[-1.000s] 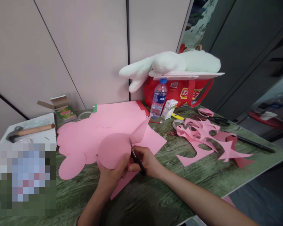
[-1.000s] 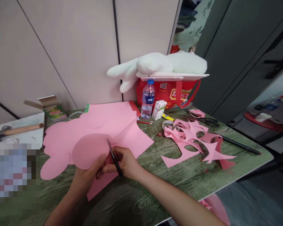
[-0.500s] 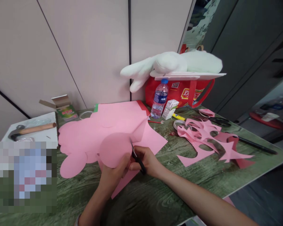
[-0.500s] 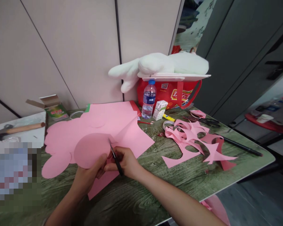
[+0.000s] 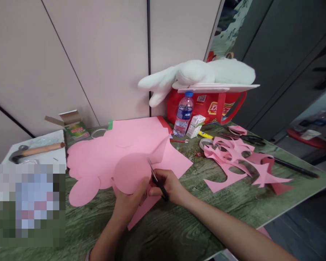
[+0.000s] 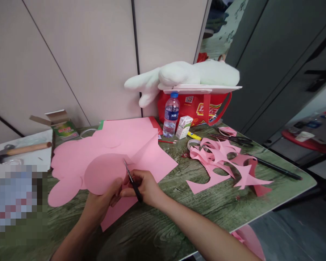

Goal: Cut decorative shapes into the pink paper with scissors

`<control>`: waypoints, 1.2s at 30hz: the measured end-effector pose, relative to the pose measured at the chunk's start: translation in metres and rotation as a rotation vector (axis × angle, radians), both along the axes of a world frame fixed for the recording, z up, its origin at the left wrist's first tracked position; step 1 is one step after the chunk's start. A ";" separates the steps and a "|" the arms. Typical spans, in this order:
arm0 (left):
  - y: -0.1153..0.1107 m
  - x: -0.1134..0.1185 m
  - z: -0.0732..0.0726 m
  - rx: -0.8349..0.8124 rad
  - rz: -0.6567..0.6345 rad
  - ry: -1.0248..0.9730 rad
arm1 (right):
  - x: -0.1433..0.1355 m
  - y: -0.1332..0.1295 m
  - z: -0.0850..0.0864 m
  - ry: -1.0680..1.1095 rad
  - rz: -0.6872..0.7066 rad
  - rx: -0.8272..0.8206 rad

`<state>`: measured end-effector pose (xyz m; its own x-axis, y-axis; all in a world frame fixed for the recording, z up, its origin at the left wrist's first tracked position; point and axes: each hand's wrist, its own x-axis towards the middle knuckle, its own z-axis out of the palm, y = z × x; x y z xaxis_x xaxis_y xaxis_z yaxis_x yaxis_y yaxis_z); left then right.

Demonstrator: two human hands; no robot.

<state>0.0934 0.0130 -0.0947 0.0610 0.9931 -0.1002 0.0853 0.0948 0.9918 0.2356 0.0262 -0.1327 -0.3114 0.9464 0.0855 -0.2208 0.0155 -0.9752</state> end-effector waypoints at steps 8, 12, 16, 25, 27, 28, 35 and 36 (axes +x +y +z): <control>0.001 -0.005 -0.003 0.042 -0.016 0.043 | 0.000 -0.001 0.005 -0.022 0.001 -0.030; 0.003 -0.006 -0.005 0.075 -0.025 0.012 | 0.000 -0.001 0.006 -0.032 -0.012 -0.042; 0.004 -0.007 -0.006 0.105 -0.048 -0.008 | 0.000 -0.001 0.006 -0.034 -0.005 -0.062; 0.006 -0.010 -0.009 0.132 -0.083 -0.060 | 0.000 -0.001 0.006 -0.048 -0.008 -0.083; 0.006 -0.010 -0.011 0.141 -0.086 -0.069 | 0.000 -0.001 0.006 -0.054 -0.008 -0.072; 0.006 -0.010 -0.011 0.146 -0.087 -0.074 | 0.000 -0.001 0.006 -0.056 -0.007 -0.067; 0.008 -0.010 -0.012 0.190 -0.095 -0.150 | 0.001 -0.001 0.006 -0.047 -0.016 -0.055; 0.008 -0.010 -0.011 0.194 -0.099 -0.163 | 0.001 -0.001 0.007 -0.046 -0.019 -0.058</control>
